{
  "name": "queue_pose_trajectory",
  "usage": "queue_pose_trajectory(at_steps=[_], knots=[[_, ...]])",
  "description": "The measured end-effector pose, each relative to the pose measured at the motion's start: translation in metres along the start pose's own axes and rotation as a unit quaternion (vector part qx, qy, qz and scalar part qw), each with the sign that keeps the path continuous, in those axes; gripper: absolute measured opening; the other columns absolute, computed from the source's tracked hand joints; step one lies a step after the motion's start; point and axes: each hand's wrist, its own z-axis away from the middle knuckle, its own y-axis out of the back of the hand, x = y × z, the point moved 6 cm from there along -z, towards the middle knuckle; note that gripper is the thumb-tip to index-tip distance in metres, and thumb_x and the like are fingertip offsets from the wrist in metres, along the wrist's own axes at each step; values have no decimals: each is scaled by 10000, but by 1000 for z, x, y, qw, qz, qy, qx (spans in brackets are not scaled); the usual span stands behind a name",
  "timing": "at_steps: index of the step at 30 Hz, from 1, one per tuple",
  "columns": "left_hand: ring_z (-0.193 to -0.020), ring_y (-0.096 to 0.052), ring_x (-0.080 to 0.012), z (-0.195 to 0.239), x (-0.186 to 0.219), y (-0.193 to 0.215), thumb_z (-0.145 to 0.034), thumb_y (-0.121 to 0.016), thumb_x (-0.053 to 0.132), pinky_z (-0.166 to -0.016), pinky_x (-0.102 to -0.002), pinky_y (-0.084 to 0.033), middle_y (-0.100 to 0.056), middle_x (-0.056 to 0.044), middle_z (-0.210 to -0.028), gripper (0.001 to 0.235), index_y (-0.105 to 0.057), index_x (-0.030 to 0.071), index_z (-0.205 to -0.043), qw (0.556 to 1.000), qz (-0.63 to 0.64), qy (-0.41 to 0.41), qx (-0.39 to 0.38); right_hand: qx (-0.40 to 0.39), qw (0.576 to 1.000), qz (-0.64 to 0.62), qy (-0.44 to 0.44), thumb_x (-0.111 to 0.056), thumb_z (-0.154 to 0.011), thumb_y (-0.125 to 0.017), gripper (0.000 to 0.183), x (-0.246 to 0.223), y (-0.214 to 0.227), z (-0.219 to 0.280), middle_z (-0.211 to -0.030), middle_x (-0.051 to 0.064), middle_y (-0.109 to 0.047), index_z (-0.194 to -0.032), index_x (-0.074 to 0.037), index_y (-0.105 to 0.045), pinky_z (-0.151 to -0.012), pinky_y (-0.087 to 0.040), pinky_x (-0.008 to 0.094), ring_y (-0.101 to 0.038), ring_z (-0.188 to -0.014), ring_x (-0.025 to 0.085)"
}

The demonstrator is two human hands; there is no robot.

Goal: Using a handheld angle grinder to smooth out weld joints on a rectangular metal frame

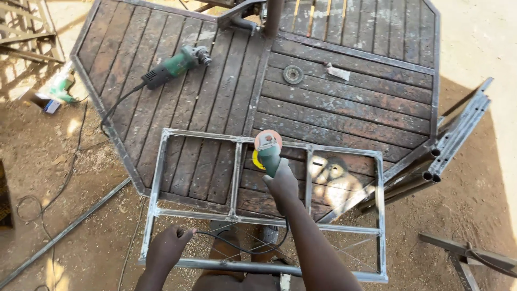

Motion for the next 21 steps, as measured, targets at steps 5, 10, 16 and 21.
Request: queue_pose_trajectory(at_steps=[5, 10, 16, 21], knots=[[-958, -716, -351, -31, -44, 20, -944, -558, 584, -772, -459, -531, -747, -161, -1030, 515, -506, 130, -1181, 997, 41, 62, -4, 69, 996, -16, -47, -266, -847, -742, 488, 37, -7, -19, -1127, 175, -675, -1214, -92, -473, -788, -534, 516, -673, -975, 383], [-868, -773, -437, -67, -94, 27, -1013, -580, 366, -641, -505, -607, -761, -266, -1105, 746, -189, 66, -1573, 988, 85, 126, 41, 158, 962, -152, -160, -243, -824, -701, 518, 85, 12, -37, -1079, 176, -604, -1200, -54, -398, -781, -514, 505, -617, -923, 344], [-757, -667, -218, -90, -136, 6, -1029, -542, 356, -659, -370, -499, -749, -74, -882, 316, -654, 186, -1271, 987, 101, 106, -69, 148, 966, -106, -182, -351, -830, -687, 579, 24, -16, -20, -1102, 197, -613, -1227, -55, -389, -796, -488, 546, -611, -962, 395], [-936, -751, -307, -95, -148, 4, -1025, -540, 361, -735, -436, -540, -802, -117, -1111, 427, -616, 184, -1406, 987, 90, 116, -63, 20, 995, 7, -96, -264, -918, -720, 523, -84, -97, 8, -1110, 65, -689, -1351, -143, -452, -766, -604, 352, -681, -913, 204]])
